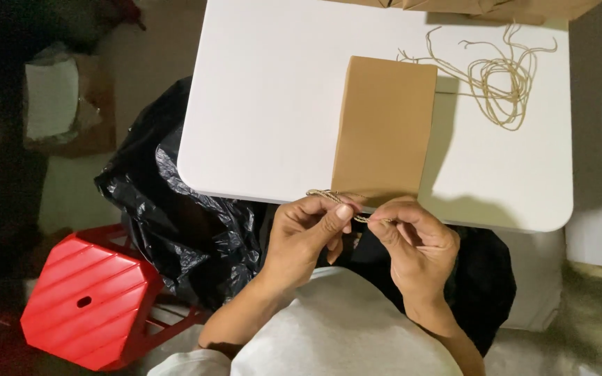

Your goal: Threading and tying strings onto cardboard gift bags to prepare them for use.

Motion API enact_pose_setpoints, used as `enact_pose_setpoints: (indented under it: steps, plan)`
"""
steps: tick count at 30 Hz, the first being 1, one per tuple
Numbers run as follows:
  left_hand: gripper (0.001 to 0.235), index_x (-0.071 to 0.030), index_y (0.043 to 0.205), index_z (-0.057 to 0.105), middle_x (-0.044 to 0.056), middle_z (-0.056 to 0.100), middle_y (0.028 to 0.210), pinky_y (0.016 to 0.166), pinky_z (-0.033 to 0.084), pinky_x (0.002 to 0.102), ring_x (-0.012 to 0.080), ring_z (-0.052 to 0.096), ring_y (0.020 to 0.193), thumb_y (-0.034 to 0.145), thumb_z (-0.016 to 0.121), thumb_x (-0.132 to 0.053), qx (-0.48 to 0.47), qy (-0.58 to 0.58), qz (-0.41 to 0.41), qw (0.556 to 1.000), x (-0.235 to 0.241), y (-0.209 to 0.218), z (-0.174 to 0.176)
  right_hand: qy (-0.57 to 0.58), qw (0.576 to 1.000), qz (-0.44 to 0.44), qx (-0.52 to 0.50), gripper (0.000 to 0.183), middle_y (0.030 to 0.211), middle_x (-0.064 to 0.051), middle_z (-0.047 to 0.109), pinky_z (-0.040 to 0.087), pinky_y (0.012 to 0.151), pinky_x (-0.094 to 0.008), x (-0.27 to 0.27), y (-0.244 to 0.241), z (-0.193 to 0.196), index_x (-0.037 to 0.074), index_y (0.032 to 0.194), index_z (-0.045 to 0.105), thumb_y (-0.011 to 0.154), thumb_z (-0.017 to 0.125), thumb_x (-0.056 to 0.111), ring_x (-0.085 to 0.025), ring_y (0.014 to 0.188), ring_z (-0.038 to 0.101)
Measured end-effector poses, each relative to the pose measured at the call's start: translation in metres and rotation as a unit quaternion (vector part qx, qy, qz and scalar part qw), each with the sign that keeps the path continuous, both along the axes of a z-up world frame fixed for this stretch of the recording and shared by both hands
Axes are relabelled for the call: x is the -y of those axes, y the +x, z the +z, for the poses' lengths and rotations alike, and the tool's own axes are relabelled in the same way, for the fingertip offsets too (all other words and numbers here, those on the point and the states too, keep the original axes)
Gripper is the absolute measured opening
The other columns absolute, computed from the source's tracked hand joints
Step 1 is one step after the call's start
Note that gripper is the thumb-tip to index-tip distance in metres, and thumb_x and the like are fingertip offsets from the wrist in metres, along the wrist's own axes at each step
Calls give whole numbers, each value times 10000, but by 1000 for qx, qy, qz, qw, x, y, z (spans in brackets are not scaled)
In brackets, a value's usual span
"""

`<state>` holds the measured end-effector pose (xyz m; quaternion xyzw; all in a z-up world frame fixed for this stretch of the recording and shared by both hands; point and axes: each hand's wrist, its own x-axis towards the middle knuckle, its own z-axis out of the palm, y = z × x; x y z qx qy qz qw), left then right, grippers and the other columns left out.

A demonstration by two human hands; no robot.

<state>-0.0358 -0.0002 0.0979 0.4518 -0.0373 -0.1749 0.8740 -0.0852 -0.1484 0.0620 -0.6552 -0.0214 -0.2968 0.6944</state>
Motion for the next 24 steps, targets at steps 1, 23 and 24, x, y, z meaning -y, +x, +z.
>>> enact_pose_setpoints:
  steps: [1,23,24]
  plan:
    - [199,140,855,697,178,628,660,302,474,252,105,486,415,946,726,-35,0,0,1,1000,-3,2,-5,0,1000,1,0,76,730,-152,634,512,668,-309,1,0,1,-114,880,696,841,760,-123,-160,715,584]
    - [98,2,1081,638,108,651,910,662,530,297,201,615,728,1018,605,-66,436,344,-122,822,-37,10,32,-250,963,31,93,53,991,-137,699,642,945,-388,-2,0,12,16,965,637,952,675,50,-269,942,732]
    - [109,-38,1043,660,61,680,916,672,531,260,149,625,752,1025,608,-131,393,337,-99,850,-35,8,27,-213,975,20,60,59,978,-140,709,637,904,-337,-4,-1,10,19,968,644,957,675,68,-237,917,735]
